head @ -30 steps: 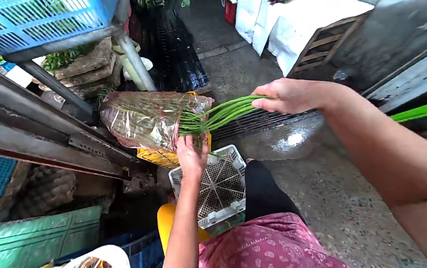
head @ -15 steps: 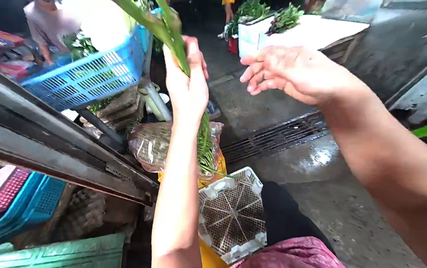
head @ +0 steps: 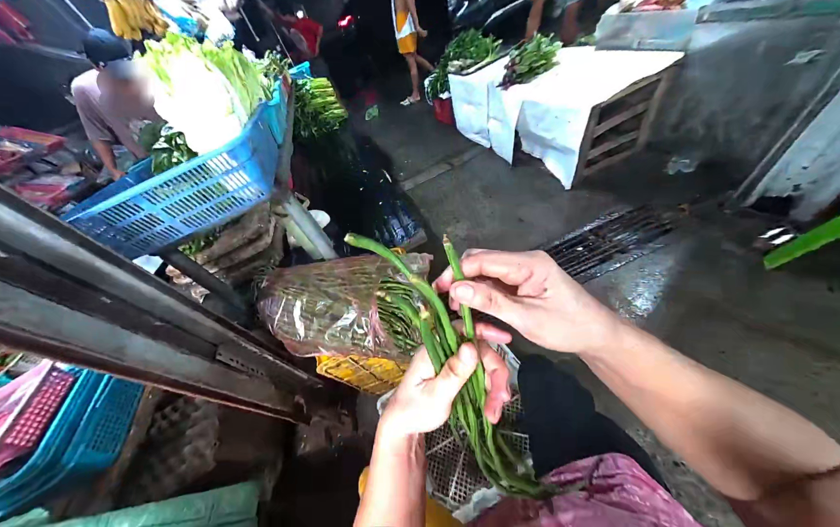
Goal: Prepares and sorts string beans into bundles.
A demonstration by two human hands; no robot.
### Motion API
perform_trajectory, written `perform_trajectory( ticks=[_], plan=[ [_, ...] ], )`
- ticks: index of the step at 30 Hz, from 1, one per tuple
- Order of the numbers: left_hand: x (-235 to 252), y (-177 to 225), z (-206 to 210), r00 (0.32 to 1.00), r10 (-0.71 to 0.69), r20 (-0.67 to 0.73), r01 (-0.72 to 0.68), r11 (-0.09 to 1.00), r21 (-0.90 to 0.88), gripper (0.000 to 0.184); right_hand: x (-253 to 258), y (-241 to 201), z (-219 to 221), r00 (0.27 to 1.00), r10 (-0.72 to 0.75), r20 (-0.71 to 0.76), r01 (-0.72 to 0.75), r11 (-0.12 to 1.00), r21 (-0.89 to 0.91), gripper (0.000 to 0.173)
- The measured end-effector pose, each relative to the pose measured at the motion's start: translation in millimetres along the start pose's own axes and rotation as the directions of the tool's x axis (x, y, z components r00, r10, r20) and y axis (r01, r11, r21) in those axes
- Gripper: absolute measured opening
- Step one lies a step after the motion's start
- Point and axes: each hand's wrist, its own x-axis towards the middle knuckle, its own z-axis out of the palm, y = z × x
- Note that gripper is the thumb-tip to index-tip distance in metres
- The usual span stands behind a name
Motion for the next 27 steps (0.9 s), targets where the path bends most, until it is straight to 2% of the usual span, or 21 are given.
perform_trajectory(
  ticks=[3, 6, 7, 10, 12, 14, 16, 19, 22, 24, 27],
  plan=[
    [-26, -12, 1, 0.993, 0.012, -0.121, -0.004, 0.998, 0.067, 0.043, -19, 9, 19, 0.992, 0.103, -0.076, -0.094, 0.989, 0.112, 0.024],
    [-47, -18, 1, 0.964, -0.011, -0.267, 0.072, 0.973, 0.219, 0.044, -27, 11, 30, 0.979, 0.18, -0.098, -0.156, 0.964, 0.214, 0.02],
    [-52, -18, 3, 0.948, -0.015, -0.317, 0.111, 0.951, 0.288, 0.039, -29, 11, 33, 0.98, 0.187, -0.064, -0.172, 0.966, 0.191, 0.016],
    [-64, -17, 13, 0.918, 0.016, -0.397, 0.192, 0.857, 0.479, 0.027, -36, 14, 50, 0.978, 0.198, 0.06, -0.2, 0.979, 0.034, 0.029],
    [-69, -21, 16, 0.919, 0.046, -0.393, 0.181, 0.834, 0.52, 0.027, -39, 14, 59, 0.98, 0.193, 0.055, -0.194, 0.981, 0.005, 0.021],
    [-75, -26, 16, 0.922, 0.085, -0.377, 0.119, 0.866, 0.486, 0.032, -39, 13, 60, 0.979, 0.205, 0.01, -0.205, 0.977, 0.061, 0.011],
    [-79, -29, 16, 0.938, 0.119, -0.326, 0.031, 0.907, 0.42, 0.038, -40, 16, 57, 0.977, 0.213, -0.016, -0.207, 0.961, 0.186, 0.008],
    [-81, -29, 17, 0.955, 0.129, -0.269, -0.046, 0.954, 0.297, 0.04, -43, 15, 57, 0.99, 0.143, -0.008, -0.136, 0.961, 0.242, 0.019],
    [-87, -32, 12, 0.938, 0.145, -0.314, -0.066, 0.967, 0.248, 0.038, -40, 9, 48, 0.991, 0.124, -0.041, -0.106, 0.948, 0.301, 0.031],
    [-93, -32, 7, 0.927, 0.164, -0.337, -0.056, 0.949, 0.309, 0.04, -36, 3, 41, 0.984, 0.176, -0.03, -0.149, 0.906, 0.397, 0.032],
    [-98, -26, 2, 0.967, 0.091, -0.24, -0.038, 0.975, 0.218, 0.045, -39, 7, 44, 0.946, 0.305, 0.113, -0.325, 0.867, 0.378, 0.023]
  ],
)
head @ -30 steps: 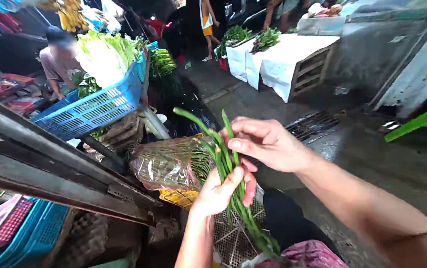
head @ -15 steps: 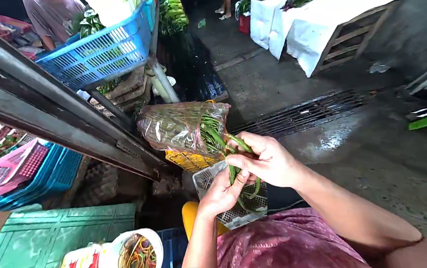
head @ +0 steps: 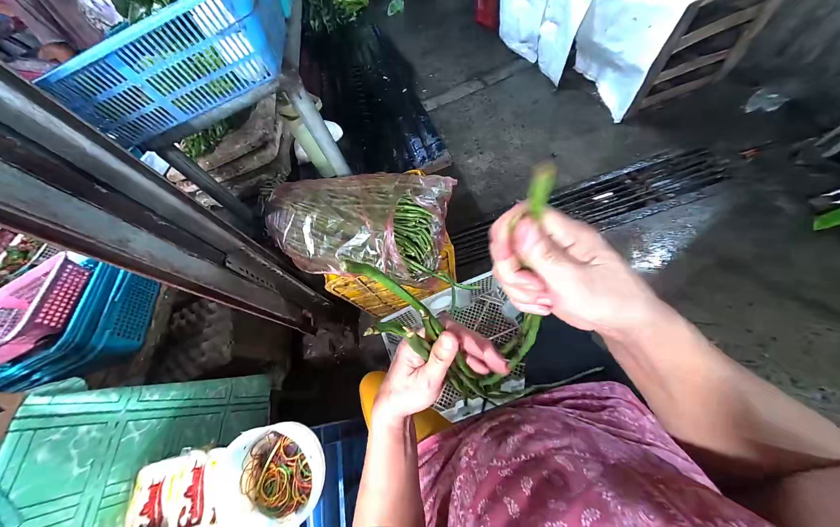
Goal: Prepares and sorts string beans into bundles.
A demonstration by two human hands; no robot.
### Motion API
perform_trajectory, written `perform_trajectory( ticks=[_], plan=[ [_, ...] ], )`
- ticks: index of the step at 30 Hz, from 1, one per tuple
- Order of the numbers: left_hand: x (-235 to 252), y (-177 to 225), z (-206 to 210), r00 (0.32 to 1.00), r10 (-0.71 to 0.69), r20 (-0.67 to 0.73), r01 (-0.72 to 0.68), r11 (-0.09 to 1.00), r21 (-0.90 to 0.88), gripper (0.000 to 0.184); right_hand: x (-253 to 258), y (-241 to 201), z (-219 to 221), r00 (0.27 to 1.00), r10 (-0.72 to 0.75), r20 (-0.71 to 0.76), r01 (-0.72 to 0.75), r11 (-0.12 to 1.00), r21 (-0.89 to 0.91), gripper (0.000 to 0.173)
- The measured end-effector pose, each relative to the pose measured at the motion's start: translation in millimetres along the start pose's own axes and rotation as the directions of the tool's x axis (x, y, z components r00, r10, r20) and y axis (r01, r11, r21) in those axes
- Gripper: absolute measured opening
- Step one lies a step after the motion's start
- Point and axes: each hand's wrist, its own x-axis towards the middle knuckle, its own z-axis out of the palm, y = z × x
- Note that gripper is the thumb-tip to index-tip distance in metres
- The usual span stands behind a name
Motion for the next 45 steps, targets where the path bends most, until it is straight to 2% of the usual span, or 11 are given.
perform_trajectory(
  ticks=[2, 6, 13, 20, 23, 27, 30, 33, 38, 42, 45],
  plan=[
    [-1, 2, -1, 0.993, -0.074, 0.093, 0.075, 0.997, -0.011, 0.047, 3, 13, 3, 0.998, 0.0, 0.059, 0.003, 0.999, -0.052, 0.015],
    [-5, -7, 2, 0.968, -0.144, 0.206, 0.151, 0.988, -0.018, 0.047, 15, 12, 8, 0.995, -0.041, 0.093, 0.055, 0.988, -0.147, 0.035],
    [-4, -12, 2, 0.967, -0.148, 0.208, 0.16, 0.986, -0.042, 0.048, 15, 21, 11, 0.989, -0.083, 0.124, 0.102, 0.982, -0.158, 0.017],
    [-5, -20, 3, 0.964, -0.168, 0.207, 0.18, 0.983, -0.04, 0.048, 19, 23, 9, 0.976, -0.134, 0.173, 0.169, 0.963, -0.208, 0.015],
    [-5, -15, 3, 0.972, -0.176, 0.158, 0.182, 0.983, -0.019, 0.056, 21, 25, 3, 0.98, -0.142, 0.139, 0.172, 0.956, -0.238, 0.024],
    [-5, -7, -4, 0.981, -0.187, 0.053, 0.187, 0.982, 0.004, 0.065, 22, 14, -16, 0.997, 0.017, -0.073, -0.01, 0.995, 0.096, 0.027],
    [-5, 2, -8, 0.978, -0.205, -0.029, 0.207, 0.973, 0.098, 0.062, 8, 28, -13, 0.993, 0.107, 0.046, -0.105, 0.993, -0.049, 0.014],
    [-4, 7, -11, 0.974, -0.199, -0.104, 0.218, 0.949, 0.226, 0.041, -3, 50, 0, 0.97, 0.183, 0.162, -0.149, 0.968, -0.203, 0.033],
    [-4, -3, -10, 0.971, -0.24, 0.0, 0.238, 0.966, 0.102, 0.045, -2, 55, 7, 0.999, 0.047, 0.007, -0.043, 0.953, -0.301, 0.015],
    [-5, -10, -5, 0.943, -0.254, -0.217, 0.261, 0.965, 0.005, 0.042, 3, 41, -11, 0.993, 0.058, -0.099, -0.068, 0.993, -0.101, 0.017],
    [-2, -11, -2, 0.907, -0.286, -0.308, 0.329, 0.939, 0.097, 0.038, -2, 49, -3, 0.992, 0.098, -0.083, -0.113, 0.973, -0.201, 0.013]
  ],
)
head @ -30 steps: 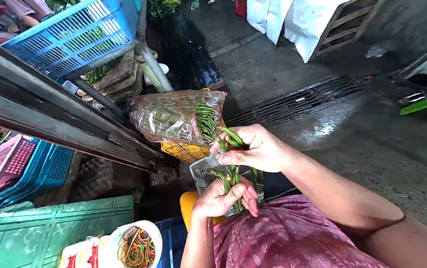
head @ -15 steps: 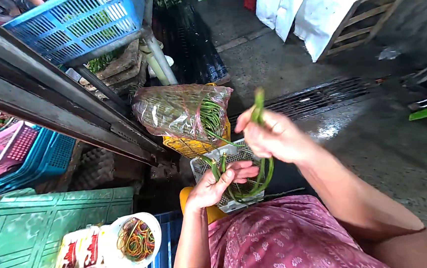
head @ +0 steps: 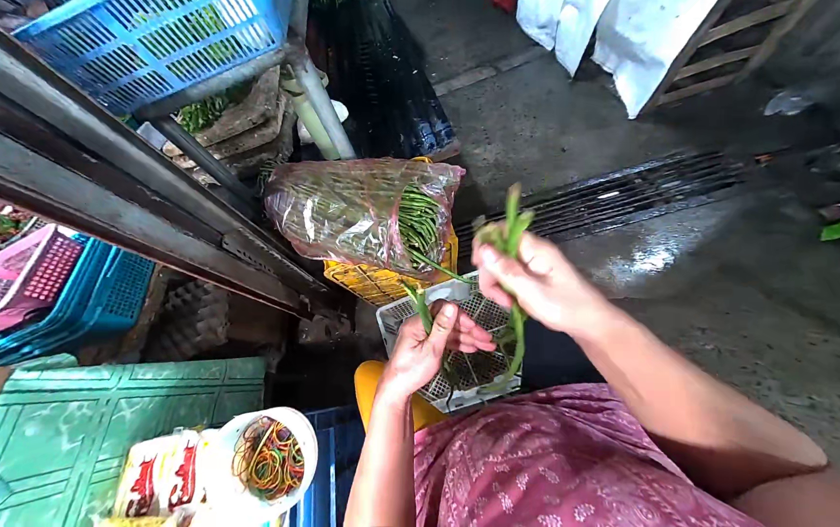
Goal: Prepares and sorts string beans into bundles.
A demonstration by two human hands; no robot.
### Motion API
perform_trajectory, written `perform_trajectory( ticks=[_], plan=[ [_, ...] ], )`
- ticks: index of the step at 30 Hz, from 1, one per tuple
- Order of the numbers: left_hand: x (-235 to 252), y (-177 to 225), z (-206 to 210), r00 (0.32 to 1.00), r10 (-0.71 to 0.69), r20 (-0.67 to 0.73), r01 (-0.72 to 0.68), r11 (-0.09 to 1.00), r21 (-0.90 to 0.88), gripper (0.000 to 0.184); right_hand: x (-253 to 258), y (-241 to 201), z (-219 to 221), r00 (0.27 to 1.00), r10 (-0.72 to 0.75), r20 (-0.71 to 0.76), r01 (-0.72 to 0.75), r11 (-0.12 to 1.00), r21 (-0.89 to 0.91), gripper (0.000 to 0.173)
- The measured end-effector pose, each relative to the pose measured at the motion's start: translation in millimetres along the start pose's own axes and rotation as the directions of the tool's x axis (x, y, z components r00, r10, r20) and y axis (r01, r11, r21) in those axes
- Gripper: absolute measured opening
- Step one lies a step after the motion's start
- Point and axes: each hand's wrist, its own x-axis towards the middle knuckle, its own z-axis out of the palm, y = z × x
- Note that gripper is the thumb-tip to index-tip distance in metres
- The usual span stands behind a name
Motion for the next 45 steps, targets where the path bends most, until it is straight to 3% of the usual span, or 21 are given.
perform_trajectory(
  ticks=[3, 6, 9, 12, 14, 17, 19, 22, 24, 25, 27, 30, 33, 36, 39, 42, 43, 45],
  plan=[
    [3, 2, 9, 0.999, -0.026, -0.036, 0.028, 0.998, 0.048, 0.031, -8, 9, 18, 0.996, 0.081, 0.037, -0.075, 0.988, -0.137, 0.03],
    [4, -1, 11, 0.996, -0.082, -0.046, 0.085, 0.994, 0.065, 0.034, -9, 14, 24, 1.0, 0.018, -0.018, -0.021, 0.978, -0.208, 0.018],
    [8, 1, 12, 0.988, -0.109, -0.111, 0.125, 0.982, 0.143, 0.033, -3, 12, 22, 0.998, 0.054, -0.014, -0.055, 0.965, -0.256, 0.019],
    [12, 0, 12, 0.98, -0.029, -0.199, 0.083, 0.96, 0.268, 0.023, 2, 10, 19, 0.996, 0.08, -0.028, -0.085, 0.941, -0.327, 0.022],
    [13, -7, 8, 0.978, 0.081, -0.193, -0.033, 0.97, 0.241, 0.012, 3, 14, 16, 0.999, -0.041, -0.033, 0.028, 0.944, -0.329, 0.017],
    [14, -13, 2, 0.967, 0.209, -0.145, -0.201, 0.977, 0.066, 0.033, 11, 17, 9, 0.972, -0.214, -0.098, 0.195, 0.964, -0.18, 0.011],
    [15, -12, 2, 0.945, 0.258, -0.201, -0.255, 0.966, 0.045, 0.037, 13, 15, 0, 0.973, -0.179, -0.148, 0.189, 0.98, 0.056, 0.013],
    [15, 4, -11, 0.879, 0.299, -0.371, -0.255, 0.953, 0.162, 0.033, 13, -5, -26, 0.976, -0.074, -0.206, 0.139, 0.937, 0.321, 0.019],
    [27, 43, -31, 0.782, 0.356, -0.511, -0.232, 0.928, 0.291, 0.031, 17, -18, -46, 0.966, -0.091, -0.244, 0.173, 0.924, 0.341, 0.031],
    [38, 71, -42, 0.737, 0.419, -0.53, -0.24, 0.896, 0.374, 0.031, 19, -21, -53, 0.963, -0.12, -0.243, 0.199, 0.921, 0.335, 0.034],
    [66, 126, -59, 0.698, 0.57, -0.434, -0.274, 0.772, 0.574, 0.03, 21, -21, -60, 0.969, -0.137, -0.204, 0.207, 0.903, 0.377, 0.036],
    [125, 207, -64, 0.667, 0.734, -0.124, -0.292, 0.411, 0.864, 0.036, 25, -18, -59, 0.979, -0.023, -0.203, 0.119, 0.873, 0.473, 0.031],
    [184, 249, -45, 0.674, 0.733, 0.088, -0.231, 0.096, 0.968, 0.035, 28, -11, -68, 0.988, 0.006, -0.157, 0.076, 0.858, 0.508, 0.027],
    [236, 207, -40, 0.745, 0.629, 0.222, -0.263, -0.029, 0.964, 0.031, 31, -3, -76, 0.994, -0.035, -0.101, 0.082, 0.856, 0.51, 0.023],
    [273, 96, -84, 0.883, 0.365, 0.296, -0.292, -0.069, 0.954, 0.027, 29, 5, -79, 0.997, -0.081, -0.017, 0.078, 0.854, 0.514, 0.017],
    [270, -16, -134, 0.997, 0.026, 0.068, -0.068, 0.014, 0.998, 0.031, 25, 5, -79, 1.0, -0.007, -0.016, 0.014, 0.864, 0.503, 0.016],
    [265, -37, -141, 0.997, -0.067, -0.027, 0.03, 0.04, 0.999, 0.035, 27, 5, -78, 1.0, 0.018, -0.022, -0.004, 0.864, 0.503, 0.017],
    [258, -51, -145, 0.988, -0.093, -0.123, 0.133, 0.111, 0.985, 0.037, 35, 4, -74, 0.998, 0.054, -0.023, -0.035, 0.858, 0.512, 0.021]
  ],
)
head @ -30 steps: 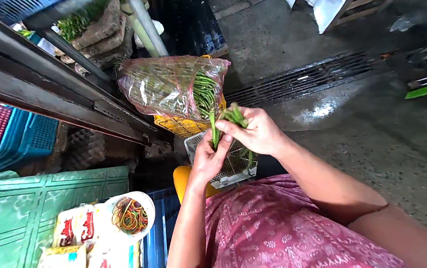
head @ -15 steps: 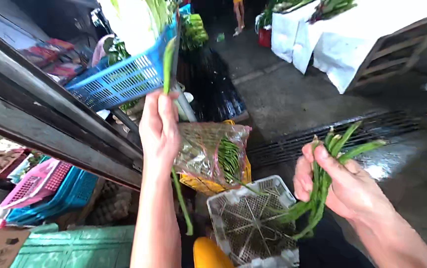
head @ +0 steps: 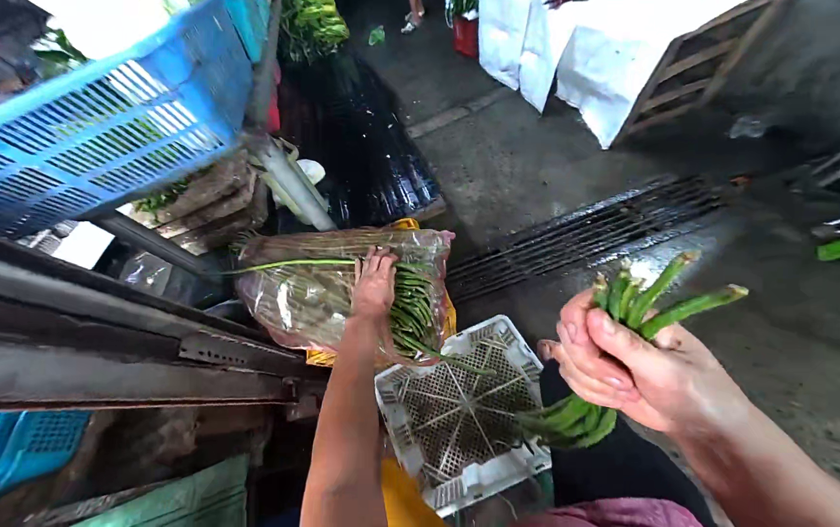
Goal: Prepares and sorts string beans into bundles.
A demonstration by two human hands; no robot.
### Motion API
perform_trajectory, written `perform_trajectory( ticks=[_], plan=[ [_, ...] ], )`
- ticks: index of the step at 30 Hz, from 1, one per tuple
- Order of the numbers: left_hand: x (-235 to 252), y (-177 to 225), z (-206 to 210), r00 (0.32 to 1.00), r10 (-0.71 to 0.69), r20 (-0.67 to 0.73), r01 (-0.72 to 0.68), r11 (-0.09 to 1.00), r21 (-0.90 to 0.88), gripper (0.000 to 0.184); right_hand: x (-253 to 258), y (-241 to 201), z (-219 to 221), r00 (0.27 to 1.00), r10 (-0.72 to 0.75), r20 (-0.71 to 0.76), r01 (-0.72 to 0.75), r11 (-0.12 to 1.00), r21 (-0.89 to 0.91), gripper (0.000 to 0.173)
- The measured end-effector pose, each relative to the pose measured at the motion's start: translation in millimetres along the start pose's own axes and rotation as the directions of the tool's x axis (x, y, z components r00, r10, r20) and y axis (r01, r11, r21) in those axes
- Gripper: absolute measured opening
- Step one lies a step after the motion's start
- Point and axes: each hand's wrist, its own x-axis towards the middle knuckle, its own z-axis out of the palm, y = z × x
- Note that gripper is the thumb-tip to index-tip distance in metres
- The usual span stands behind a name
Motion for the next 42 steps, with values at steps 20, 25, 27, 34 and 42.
perform_trajectory(
  ticks=[20, 25, 27, 34, 42],
  plan=[
    [-241, 113, -76, 0.936, 0.087, -0.342, -0.352, 0.294, -0.889, 0.012, -16, 53, 59, 0.861, 0.251, 0.443, -0.193, 0.966, -0.174, 0.012],
    [-264, 119, -70, 0.916, 0.004, -0.4, -0.386, 0.274, -0.881, 0.01, -30, 65, 65, 0.821, 0.256, 0.511, -0.16, 0.961, -0.223, 0.022],
    [-271, 123, -68, 0.906, -0.07, -0.418, -0.376, 0.321, -0.869, 0.011, -35, 69, 69, 0.82, 0.3, 0.487, -0.191, 0.946, -0.261, 0.025],
    [-295, 126, -57, 0.907, -0.053, -0.418, -0.339, 0.499, -0.797, 0.041, -46, 76, 93, 0.949, 0.298, 0.098, -0.179, 0.769, -0.613, 0.016],
    [-297, 131, -44, 0.858, -0.192, -0.476, -0.315, 0.534, -0.784, 0.02, -47, 81, 99, 0.955, 0.289, 0.061, -0.164, 0.691, -0.704, 0.014]
  ],
)
